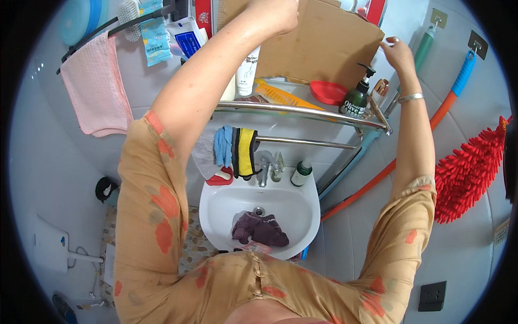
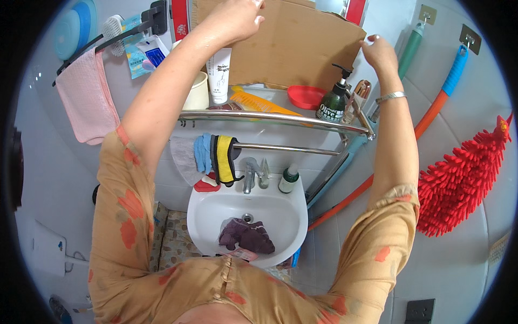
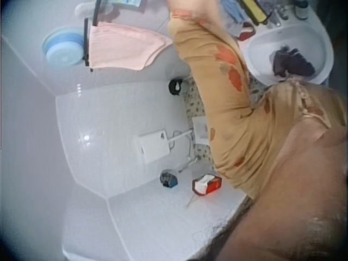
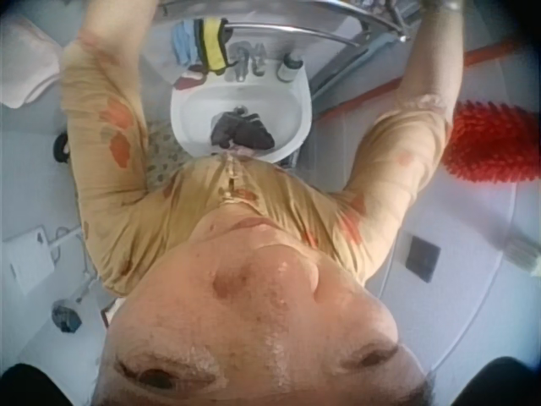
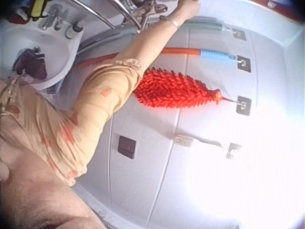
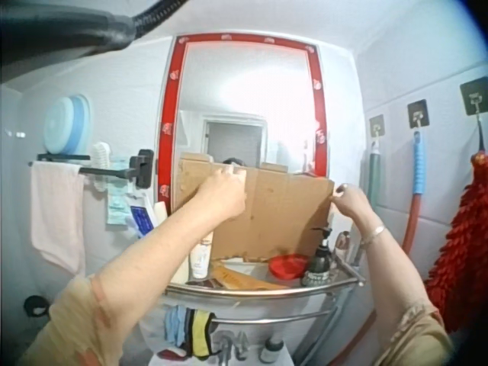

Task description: The person washes a garment in a sink by wetting it under running water, applying detergent from a packet, and scrubbing the fabric by hand.

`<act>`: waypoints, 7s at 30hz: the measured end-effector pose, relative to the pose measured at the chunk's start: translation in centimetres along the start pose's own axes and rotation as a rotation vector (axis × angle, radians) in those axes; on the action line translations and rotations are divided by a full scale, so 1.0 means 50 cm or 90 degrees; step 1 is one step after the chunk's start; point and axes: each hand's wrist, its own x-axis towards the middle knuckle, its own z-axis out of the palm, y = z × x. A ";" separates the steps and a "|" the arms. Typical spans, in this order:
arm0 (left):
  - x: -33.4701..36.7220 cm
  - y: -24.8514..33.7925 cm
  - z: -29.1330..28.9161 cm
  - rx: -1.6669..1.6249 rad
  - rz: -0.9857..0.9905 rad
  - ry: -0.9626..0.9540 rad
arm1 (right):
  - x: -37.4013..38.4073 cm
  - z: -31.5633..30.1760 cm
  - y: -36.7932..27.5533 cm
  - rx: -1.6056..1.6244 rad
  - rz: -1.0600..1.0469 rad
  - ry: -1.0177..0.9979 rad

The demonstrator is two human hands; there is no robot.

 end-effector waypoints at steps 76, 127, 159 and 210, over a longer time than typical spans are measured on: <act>-1.181 0.205 0.250 -0.425 -0.671 -0.515 | -1.195 0.254 -0.093 0.518 -0.034 -0.742; -1.182 0.461 0.235 -1.516 -1.165 -0.506 | -1.211 0.140 -0.147 0.519 0.699 -0.515; -1.161 0.471 0.293 -1.493 -1.334 -0.418 | -1.189 0.253 -0.102 0.525 0.602 -0.636; -1.168 0.399 0.348 -1.608 -1.355 -0.050 | -1.187 0.287 -0.202 0.559 0.577 -0.883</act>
